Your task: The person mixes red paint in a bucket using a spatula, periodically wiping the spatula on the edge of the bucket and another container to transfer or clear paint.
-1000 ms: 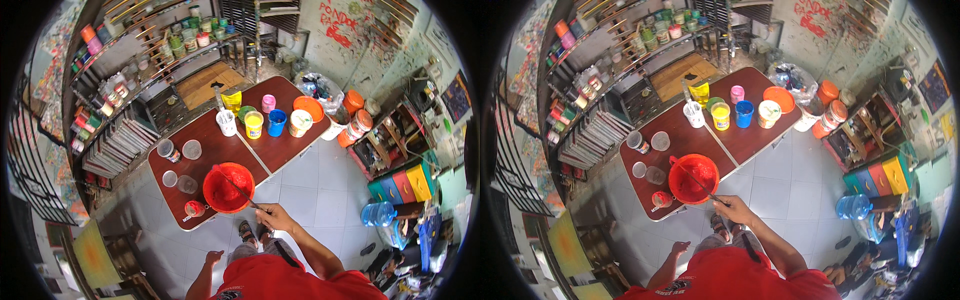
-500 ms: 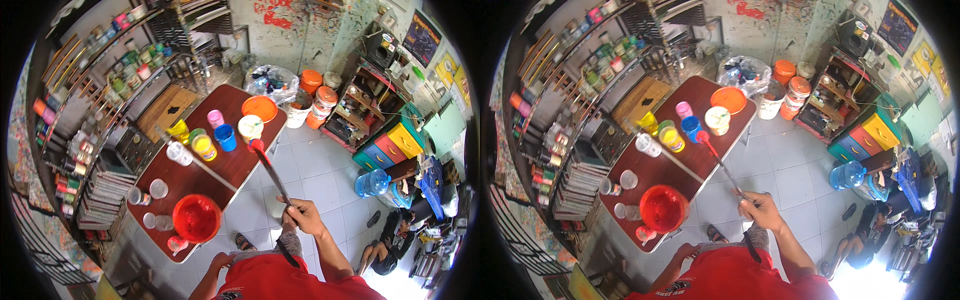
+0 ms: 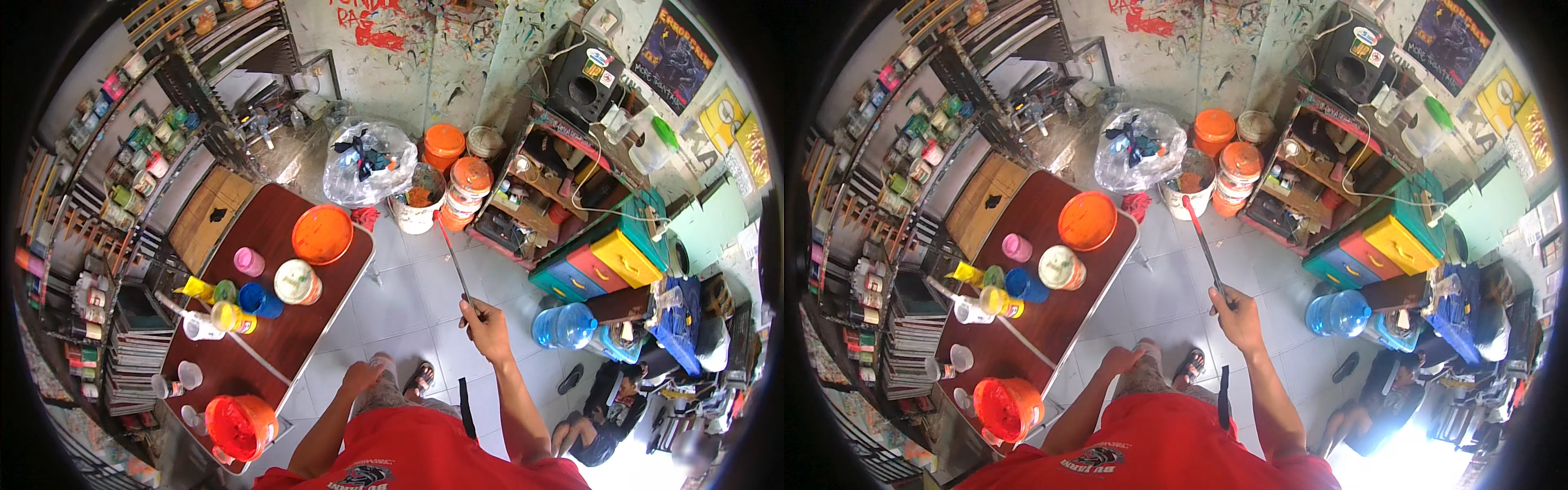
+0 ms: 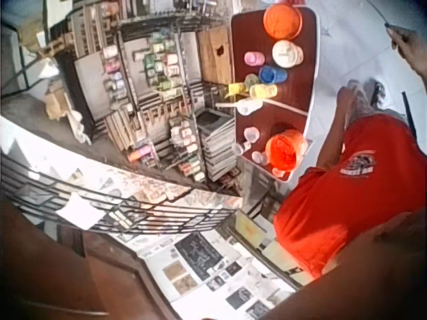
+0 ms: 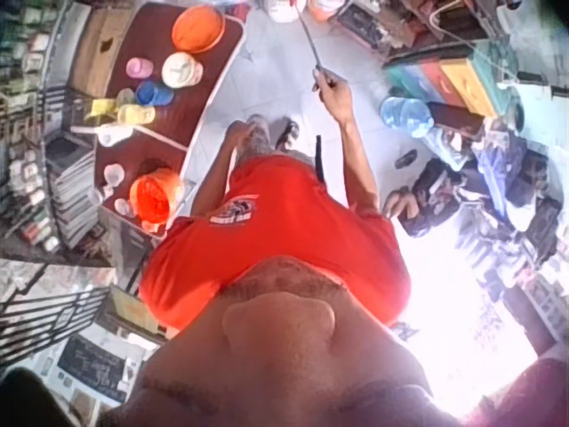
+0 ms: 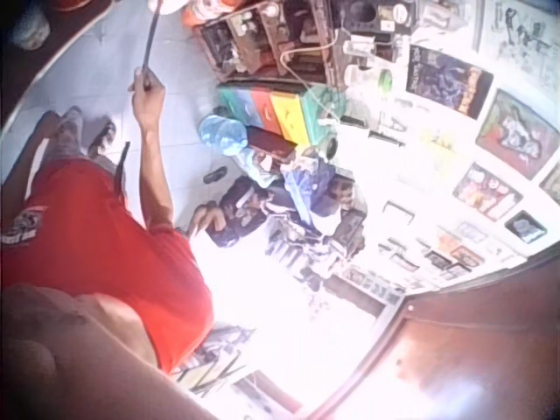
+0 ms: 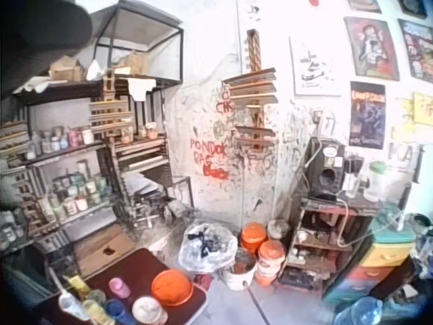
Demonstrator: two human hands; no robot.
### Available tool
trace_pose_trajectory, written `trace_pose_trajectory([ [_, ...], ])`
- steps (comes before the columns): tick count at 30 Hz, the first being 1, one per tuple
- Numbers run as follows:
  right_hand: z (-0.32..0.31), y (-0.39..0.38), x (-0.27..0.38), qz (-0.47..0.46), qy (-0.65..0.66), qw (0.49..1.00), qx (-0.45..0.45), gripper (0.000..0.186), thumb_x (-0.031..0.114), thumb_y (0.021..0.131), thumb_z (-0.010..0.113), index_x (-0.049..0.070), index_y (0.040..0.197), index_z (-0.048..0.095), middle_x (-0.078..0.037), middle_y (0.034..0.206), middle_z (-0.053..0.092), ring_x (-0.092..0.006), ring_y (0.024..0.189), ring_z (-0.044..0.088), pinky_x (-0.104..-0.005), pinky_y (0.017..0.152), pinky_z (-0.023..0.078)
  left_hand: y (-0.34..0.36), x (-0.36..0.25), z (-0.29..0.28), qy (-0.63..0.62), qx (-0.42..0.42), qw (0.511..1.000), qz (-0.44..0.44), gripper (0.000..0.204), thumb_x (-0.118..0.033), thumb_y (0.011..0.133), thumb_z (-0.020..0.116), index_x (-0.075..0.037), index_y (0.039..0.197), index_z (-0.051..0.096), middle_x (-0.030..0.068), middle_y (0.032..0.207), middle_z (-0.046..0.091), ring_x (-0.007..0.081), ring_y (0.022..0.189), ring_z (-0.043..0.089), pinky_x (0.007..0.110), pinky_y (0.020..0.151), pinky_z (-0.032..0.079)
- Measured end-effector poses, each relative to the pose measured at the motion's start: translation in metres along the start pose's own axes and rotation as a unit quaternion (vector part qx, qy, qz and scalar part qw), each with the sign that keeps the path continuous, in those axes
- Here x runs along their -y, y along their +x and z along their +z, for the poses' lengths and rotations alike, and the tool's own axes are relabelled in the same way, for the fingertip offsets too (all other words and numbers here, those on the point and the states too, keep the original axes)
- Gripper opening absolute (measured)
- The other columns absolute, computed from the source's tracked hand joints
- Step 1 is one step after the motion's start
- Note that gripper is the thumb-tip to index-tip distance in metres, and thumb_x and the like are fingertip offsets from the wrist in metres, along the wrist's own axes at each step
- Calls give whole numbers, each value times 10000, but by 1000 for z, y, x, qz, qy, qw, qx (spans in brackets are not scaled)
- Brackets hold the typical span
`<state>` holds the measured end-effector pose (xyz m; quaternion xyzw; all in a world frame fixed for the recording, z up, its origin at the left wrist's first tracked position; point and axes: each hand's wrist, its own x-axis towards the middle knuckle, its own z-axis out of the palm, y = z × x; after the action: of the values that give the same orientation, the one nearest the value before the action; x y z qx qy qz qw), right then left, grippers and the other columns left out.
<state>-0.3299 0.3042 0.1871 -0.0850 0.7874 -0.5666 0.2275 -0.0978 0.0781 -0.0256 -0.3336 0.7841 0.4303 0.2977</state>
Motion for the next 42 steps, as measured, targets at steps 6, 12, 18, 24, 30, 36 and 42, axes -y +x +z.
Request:
trace_pose_trajectory([
  [6,-27,170,-7,4,-47,999,-25,401,369,976,681,2,813,690,-16,604,610,-65,549,512,-272,530,395,121,-144,-58,3,-106,974,199,503,-501,941,597,-48,813,777,119,736,746,246,688,733,386,701,570],
  [12,-23,343,-53,6,-157,986,-47,393,372,956,700,-9,859,708,-47,636,649,-108,614,600,-312,612,482,334,-239,-89,-235,-152,954,111,369,-396,945,613,-82,811,753,95,753,745,263,720,728,399,692,564],
  [18,-1,494,-137,137,-216,966,-30,397,375,906,735,33,1106,739,-113,723,705,-252,703,706,-391,702,531,564,-283,-104,-7,-305,939,155,283,-273,937,568,-51,844,718,174,879,723,362,850,703,466,798,559],
  [24,20,618,-188,125,-302,944,-41,418,389,899,735,33,1117,733,-108,696,669,-283,666,664,-419,699,511,749,-328,-128,-40,-251,958,135,303,-133,918,562,-22,1167,695,234,1083,711,402,1020,680,489,922,532],
  [30,51,711,-270,153,-336,929,-12,441,285,886,729,-16,1206,683,-169,774,694,-333,739,695,-442,755,522,922,-327,-91,-162,-340,924,70,372,-186,959,551,13,1262,633,254,1252,646,383,1198,596,472,1091,435],
  [36,60,749,-291,180,-380,907,17,550,191,879,681,-49,1362,570,-280,1083,698,-418,993,684,-494,898,512,1032,-296,-62,-240,-328,909,90,415,-290,1001,530,-27,1311,615,210,1266,632,335,1208,582,453,1100,413],
  [42,56,774,-302,203,-376,903,54,510,178,887,686,-46,1332,579,-284,1044,703,-445,985,679,-518,896,508,1044,-284,-55,-255,-217,942,16,441,-352,1005,536,-59,1326,613,146,1257,628,282,1188,582,422,1080,419],
])
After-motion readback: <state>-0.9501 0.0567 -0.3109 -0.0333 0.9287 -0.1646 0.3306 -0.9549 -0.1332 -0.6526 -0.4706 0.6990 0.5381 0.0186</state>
